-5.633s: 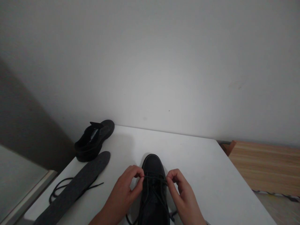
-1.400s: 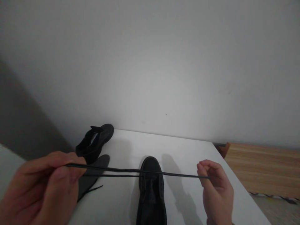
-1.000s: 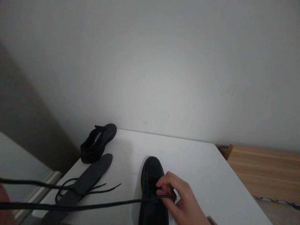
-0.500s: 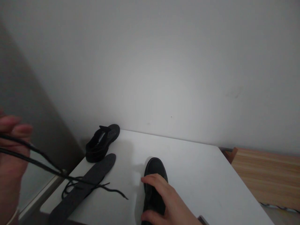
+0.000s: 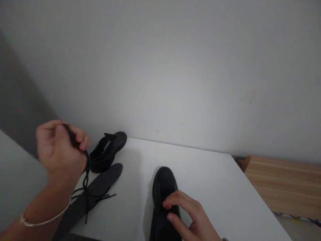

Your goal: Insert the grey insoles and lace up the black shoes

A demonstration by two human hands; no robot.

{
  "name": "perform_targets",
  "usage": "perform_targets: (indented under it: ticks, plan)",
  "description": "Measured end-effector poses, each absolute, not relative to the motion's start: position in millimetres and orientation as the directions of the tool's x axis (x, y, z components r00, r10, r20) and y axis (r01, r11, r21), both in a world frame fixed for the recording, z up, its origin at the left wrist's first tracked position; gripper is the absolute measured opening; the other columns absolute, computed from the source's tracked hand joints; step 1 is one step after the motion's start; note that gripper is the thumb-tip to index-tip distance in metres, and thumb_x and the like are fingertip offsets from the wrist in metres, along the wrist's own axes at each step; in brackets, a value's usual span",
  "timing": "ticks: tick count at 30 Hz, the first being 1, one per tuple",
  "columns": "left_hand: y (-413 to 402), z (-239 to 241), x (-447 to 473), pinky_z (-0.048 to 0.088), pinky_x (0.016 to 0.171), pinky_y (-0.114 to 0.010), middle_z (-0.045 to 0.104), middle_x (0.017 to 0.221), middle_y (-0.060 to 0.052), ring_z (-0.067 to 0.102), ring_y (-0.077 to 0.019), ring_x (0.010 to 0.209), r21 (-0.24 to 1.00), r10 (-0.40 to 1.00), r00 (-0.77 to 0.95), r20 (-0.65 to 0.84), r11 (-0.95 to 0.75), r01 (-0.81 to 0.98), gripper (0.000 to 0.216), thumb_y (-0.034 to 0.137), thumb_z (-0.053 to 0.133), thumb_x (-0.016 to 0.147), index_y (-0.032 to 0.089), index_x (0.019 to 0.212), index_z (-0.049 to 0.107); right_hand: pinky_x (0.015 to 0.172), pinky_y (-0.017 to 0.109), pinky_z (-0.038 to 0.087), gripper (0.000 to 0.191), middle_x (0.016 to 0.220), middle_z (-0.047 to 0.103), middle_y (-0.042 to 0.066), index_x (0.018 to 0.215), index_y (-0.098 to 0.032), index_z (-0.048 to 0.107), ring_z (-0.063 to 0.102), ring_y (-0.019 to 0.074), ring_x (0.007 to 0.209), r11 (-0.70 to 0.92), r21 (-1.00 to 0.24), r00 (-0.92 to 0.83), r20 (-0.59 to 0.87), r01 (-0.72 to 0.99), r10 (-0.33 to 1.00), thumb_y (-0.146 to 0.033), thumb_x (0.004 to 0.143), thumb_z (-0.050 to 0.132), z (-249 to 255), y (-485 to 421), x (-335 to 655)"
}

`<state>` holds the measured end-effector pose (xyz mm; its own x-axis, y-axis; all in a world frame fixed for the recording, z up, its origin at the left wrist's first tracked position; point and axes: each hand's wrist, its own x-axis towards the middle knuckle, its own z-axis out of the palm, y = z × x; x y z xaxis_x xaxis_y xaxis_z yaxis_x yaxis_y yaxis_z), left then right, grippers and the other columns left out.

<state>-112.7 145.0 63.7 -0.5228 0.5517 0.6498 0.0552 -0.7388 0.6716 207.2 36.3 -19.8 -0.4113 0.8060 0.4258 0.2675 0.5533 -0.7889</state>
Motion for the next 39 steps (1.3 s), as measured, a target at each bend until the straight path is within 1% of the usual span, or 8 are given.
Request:
perform_targets:
  ticks: [3,8,13,16,19,25,31,39]
  plan:
    - [152,38,-104,0.038,0.047,-0.018,0.047,0.055,0.013,0.043,-0.0087,0.047,0.73,0.655,-0.327,0.681,-0.642,0.234,0.013,0.034,0.05,0.098,0.025,0.102,0.041,0.081,0.025,0.054,0.027,0.099,0.071,0.003,0.109,-0.026,0.064,0.068,0.0163,0.092,0.565,-0.777,-0.395,0.445,0.277,0.804,-0.008,0.09,0.058,-21,34,212]
    - [140,-2,-95,0.048,0.065,-0.022,0.063,0.07,0.005,0.06,-0.0112,0.066,0.793,0.883,0.029,0.469,-0.436,0.426,0.011,0.028,0.056,0.095,0.018,0.093,0.059,0.084,0.031,0.054,0.023,0.101,0.069,0.005,0.107,-0.027,0.065,0.066,0.0202,0.097,0.512,-0.794,-0.33,0.412,0.327,0.849,-0.011,0.093,0.056,-22,32,223]
    - [130,-55,-97,0.054,0.086,-0.034,0.071,0.093,-0.004,0.067,-0.0204,0.09,0.462,0.856,0.453,0.247,-0.515,0.722,0.019,0.025,0.048,0.096,0.02,0.093,0.066,0.099,0.039,0.051,0.031,0.12,0.063,0.008,0.114,-0.028,0.064,0.06,0.0249,0.116,0.455,-0.792,-0.356,0.321,0.408,0.878,-0.013,0.087,0.064,-29,32,229]
    - [121,-73,-92,0.053,0.098,-0.043,0.066,0.123,-0.011,0.065,-0.0258,0.112,0.295,0.836,0.464,0.292,-0.54,0.788,0.027,0.02,0.045,0.095,0.021,0.114,0.065,0.109,0.046,0.044,0.049,0.134,0.055,0.011,0.124,-0.027,0.061,0.052,0.0294,0.129,0.364,-0.79,-0.415,0.153,0.494,0.897,-0.013,0.078,0.072,-34,33,228]
    - [100,-62,-69,0.047,0.108,-0.05,0.051,0.145,-0.014,0.054,-0.0292,0.131,0.263,0.825,0.404,0.395,-0.523,0.81,0.039,0.021,0.044,0.098,0.023,0.136,0.052,0.114,0.05,0.038,0.058,0.14,0.047,0.013,0.128,-0.024,0.058,0.046,0.0306,0.134,0.299,-0.777,-0.416,0.053,0.554,0.908,-0.005,0.073,0.068,-40,34,223]
    - [58,-17,10,0.045,0.113,-0.045,0.049,0.15,-0.016,0.048,-0.0296,0.138,0.378,0.725,0.66,0.199,-0.678,0.631,0.058,0.028,0.063,0.09,0.017,0.144,0.044,0.114,0.049,0.04,0.062,0.137,0.047,0.012,0.134,-0.025,0.047,0.046,0.0258,0.133,0.383,-0.762,-0.353,0.216,0.522,0.911,0.0,0.078,0.051,-55,34,220]
    - [67,-28,44,0.043,0.112,-0.056,0.051,0.147,-0.025,0.048,-0.0388,0.137,0.214,0.753,0.658,0.008,-0.644,0.735,0.052,0.016,0.051,0.092,0.005,0.143,0.047,0.109,0.043,0.048,0.065,0.137,0.05,0.008,0.139,-0.03,0.041,0.051,0.0226,0.128,0.393,-0.77,-0.293,0.276,0.503,0.916,0.0,0.082,0.047,-60,28,228]
    - [69,-23,46,0.049,0.107,-0.052,0.056,0.144,-0.023,0.053,-0.0367,0.134,0.167,0.76,0.649,-0.042,-0.635,0.754,0.049,0.008,0.047,0.093,0.01,0.142,0.051,0.108,0.043,0.05,0.058,0.139,0.052,0.01,0.138,-0.028,0.047,0.053,0.0247,0.129,0.361,-0.817,-0.249,0.273,0.449,0.929,-0.004,0.086,0.05,-63,26,231]
